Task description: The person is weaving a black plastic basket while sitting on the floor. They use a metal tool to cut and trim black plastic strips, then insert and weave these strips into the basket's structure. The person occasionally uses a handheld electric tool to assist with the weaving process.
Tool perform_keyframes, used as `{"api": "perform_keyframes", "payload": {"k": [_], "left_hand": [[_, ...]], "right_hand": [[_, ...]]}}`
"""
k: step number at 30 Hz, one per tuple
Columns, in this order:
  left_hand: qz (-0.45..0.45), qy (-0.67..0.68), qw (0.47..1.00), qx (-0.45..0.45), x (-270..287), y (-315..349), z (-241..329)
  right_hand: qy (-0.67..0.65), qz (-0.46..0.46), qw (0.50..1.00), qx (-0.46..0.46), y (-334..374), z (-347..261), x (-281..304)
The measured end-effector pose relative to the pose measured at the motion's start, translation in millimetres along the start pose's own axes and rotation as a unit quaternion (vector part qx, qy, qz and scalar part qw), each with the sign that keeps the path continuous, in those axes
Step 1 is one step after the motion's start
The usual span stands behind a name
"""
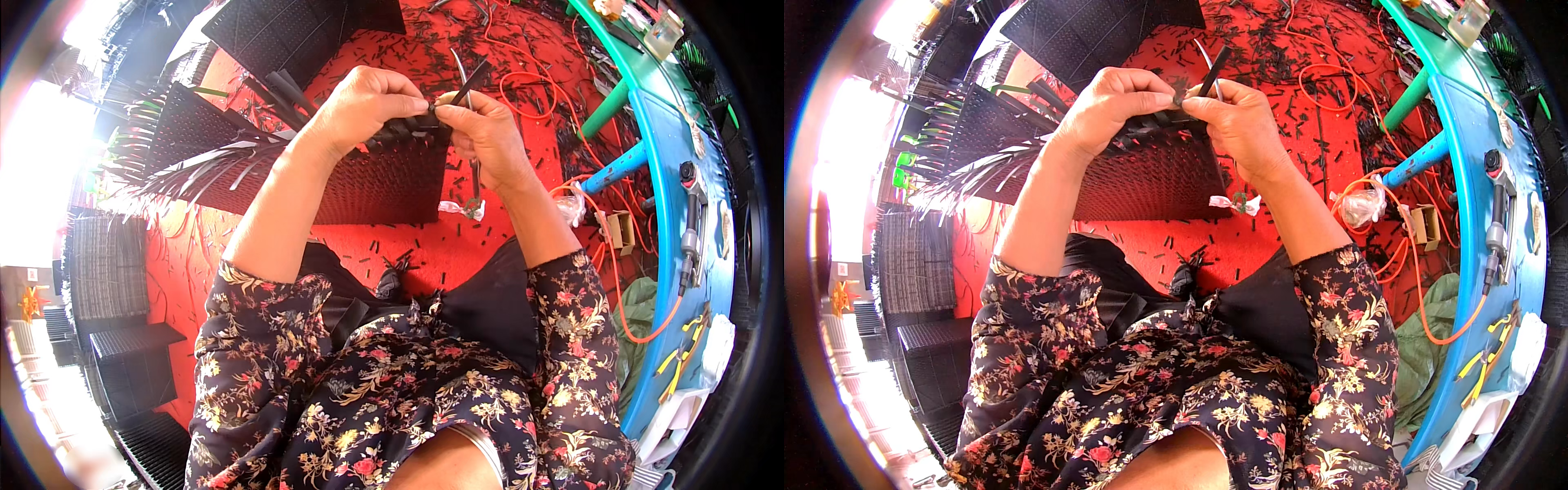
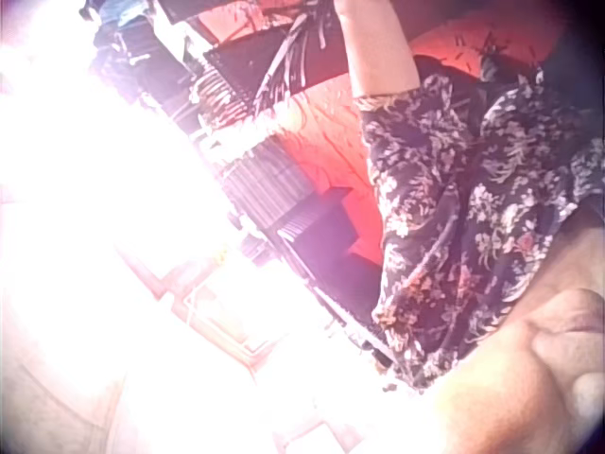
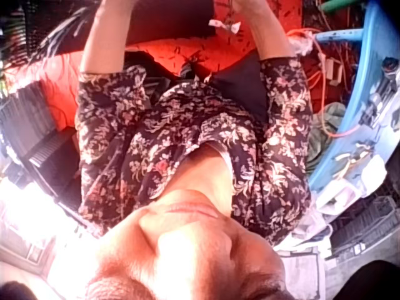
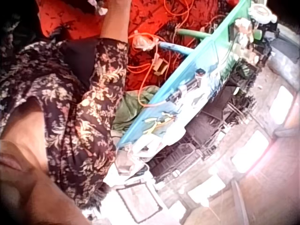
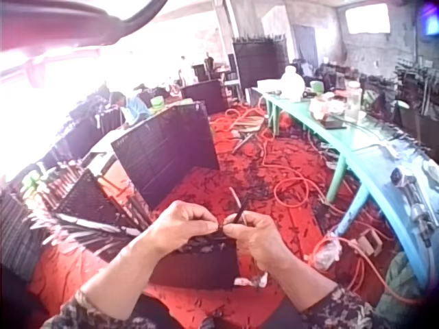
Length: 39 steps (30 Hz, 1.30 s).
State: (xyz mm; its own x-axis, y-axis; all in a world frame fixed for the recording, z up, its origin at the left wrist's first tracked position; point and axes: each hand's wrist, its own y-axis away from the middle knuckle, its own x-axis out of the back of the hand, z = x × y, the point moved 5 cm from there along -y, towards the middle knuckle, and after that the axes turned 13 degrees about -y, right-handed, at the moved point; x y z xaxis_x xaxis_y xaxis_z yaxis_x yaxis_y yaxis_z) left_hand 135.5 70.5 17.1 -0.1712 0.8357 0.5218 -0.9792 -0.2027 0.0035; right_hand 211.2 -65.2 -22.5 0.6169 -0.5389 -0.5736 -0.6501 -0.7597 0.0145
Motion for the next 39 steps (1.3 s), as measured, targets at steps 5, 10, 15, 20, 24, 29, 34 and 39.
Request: {"api": "perform_keyframes", "payload": {"k": [5, 10, 15, 20, 24, 29, 34, 39], "left_hand": [[0.029, 0.021, 0.999, -0.035, -2.5, -3.6, 1.5], [0.015, -0.034, 0.999, -0.020, -2.3, -4.3, -1.8], [-0.005, -0.037, 0.999, -0.013, -4.5, -4.9, -2.3], [-0.019, -0.033, 0.999, -0.023, -9.5, -2.9, 0.3], [-0.019, -0.023, 0.999, -0.040, -11.2, -2.3, 0.9], [-0.036, -0.007, 0.998, -0.051, -13.5, -2.9, 4.9], [-0.024, -0.030, 0.999, -0.038, -15.4, -8.5, 0.4], [-0.016, -0.047, 0.996, -0.070, -14.0, -5.6, 5.2]], "right_hand": [[-0.037, -0.017, 0.999, -0.011, -5.0, 5.2, 6.0], [-0.052, -0.018, 0.998, -0.015, -4.3, 5.9, 5.2], [-0.028, 0.019, 0.999, 0.002, 3.5, 3.9, 5.9], [0.130, 0.114, 0.960, 0.219, 27.8, 5.1, 16.4], [0.197, 0.064, 0.925, 0.319, 36.1, 5.7, -1.7], [0.319, 0.069, 0.873, 0.364, 25.9, -5.0, -8.8], [0.420, 0.042, 0.812, 0.403, 28.5, -16.2, -14.5], [0.446, 0.007, 0.788, 0.424, 31.9, -22.5, -20.5]]}}
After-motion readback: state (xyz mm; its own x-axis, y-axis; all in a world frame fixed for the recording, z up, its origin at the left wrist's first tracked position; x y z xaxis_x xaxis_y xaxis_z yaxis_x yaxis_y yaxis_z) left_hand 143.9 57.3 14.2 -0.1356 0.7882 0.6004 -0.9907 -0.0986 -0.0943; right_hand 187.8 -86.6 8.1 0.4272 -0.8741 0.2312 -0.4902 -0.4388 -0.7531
